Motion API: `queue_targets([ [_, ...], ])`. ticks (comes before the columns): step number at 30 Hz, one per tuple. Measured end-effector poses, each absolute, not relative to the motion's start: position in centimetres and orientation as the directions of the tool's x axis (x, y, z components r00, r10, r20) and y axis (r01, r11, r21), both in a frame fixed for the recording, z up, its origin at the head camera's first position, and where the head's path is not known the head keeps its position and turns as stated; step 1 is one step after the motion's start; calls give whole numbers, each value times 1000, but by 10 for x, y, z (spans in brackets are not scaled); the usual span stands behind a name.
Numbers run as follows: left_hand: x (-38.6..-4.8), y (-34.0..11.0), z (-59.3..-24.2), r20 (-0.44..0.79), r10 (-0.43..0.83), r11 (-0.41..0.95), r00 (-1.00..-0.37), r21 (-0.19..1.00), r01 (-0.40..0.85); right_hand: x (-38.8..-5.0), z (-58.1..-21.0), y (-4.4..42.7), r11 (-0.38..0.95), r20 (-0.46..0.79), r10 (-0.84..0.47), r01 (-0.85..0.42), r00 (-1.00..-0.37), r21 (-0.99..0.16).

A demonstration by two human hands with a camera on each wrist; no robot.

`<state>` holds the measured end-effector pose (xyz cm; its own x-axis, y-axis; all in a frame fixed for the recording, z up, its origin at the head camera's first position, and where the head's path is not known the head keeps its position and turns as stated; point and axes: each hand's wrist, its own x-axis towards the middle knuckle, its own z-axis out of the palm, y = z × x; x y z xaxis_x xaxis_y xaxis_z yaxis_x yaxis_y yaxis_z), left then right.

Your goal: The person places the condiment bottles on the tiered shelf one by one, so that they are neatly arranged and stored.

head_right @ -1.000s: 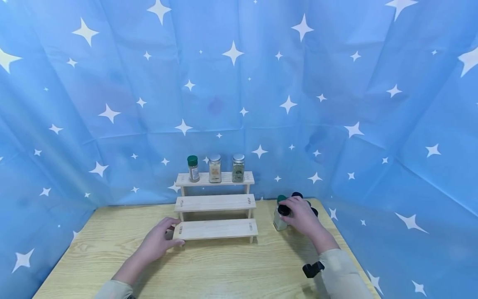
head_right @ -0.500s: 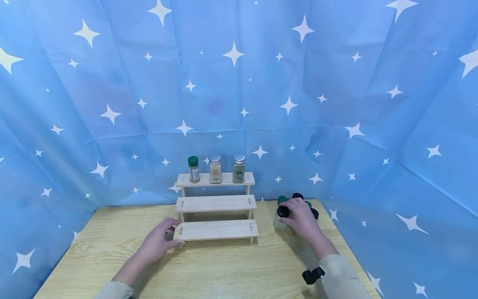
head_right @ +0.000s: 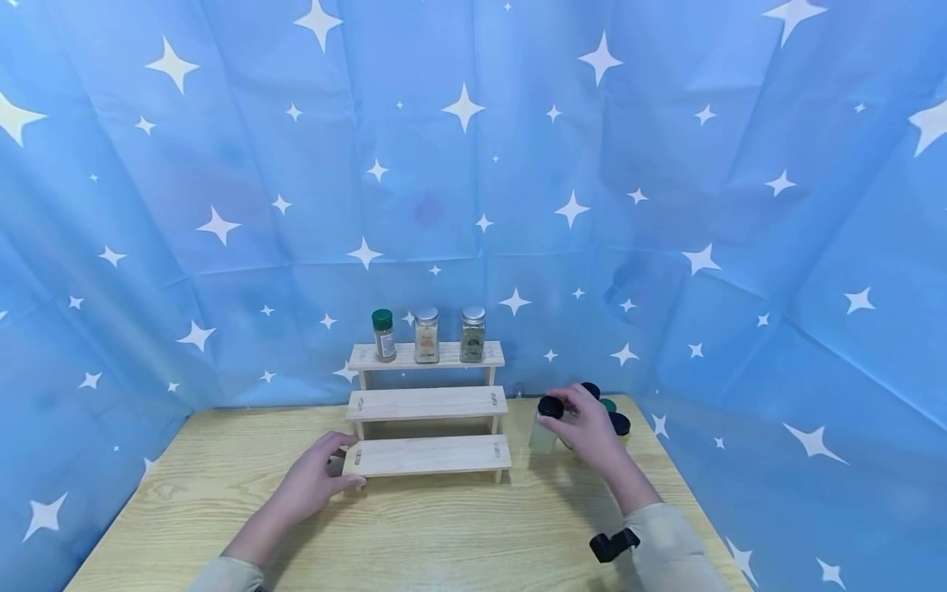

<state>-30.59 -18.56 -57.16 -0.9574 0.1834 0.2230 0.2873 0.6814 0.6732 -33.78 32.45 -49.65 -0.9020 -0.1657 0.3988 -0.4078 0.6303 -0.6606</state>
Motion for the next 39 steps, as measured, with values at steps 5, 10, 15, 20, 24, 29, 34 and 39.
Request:
queue_targets([
  [5,-306,-186,-572,225,184,678,-957,675,289,-336,-490,315,571,393,-139,-398,-909,-718],
  [10,-306,-187,-572,225,187,679,-956,674,291,-334,-480,304,517,394,-122,-397,-911,-758],
  [15,-306,-187,-573,226,185,678,-956,675,290,-334,-470,293,490,394,-129,-404,-910,-773],
  [20,-306,-187,-574,223,186,678,-957,676,289,-337,-466,281,455,388,-154,-414,-909,-789],
  [24,-306,-187,-573,226,185,677,-956,676,290,-340,-464,268,421,400,-171,-434,-900,-797],
  [29,-305,-187,-572,223,185,677,-957,677,289,-345,-460,250,393,432,-200,-476,-879,-787],
  [34,-306,-187,-572,222,185,684,-957,670,288,-350,-456,231,376,437,-227,-492,-871,-785],
  [39,-306,-187,-573,222,186,683,-957,671,289,-357,-453,212,365,449,-261,-518,-855,-774],
])
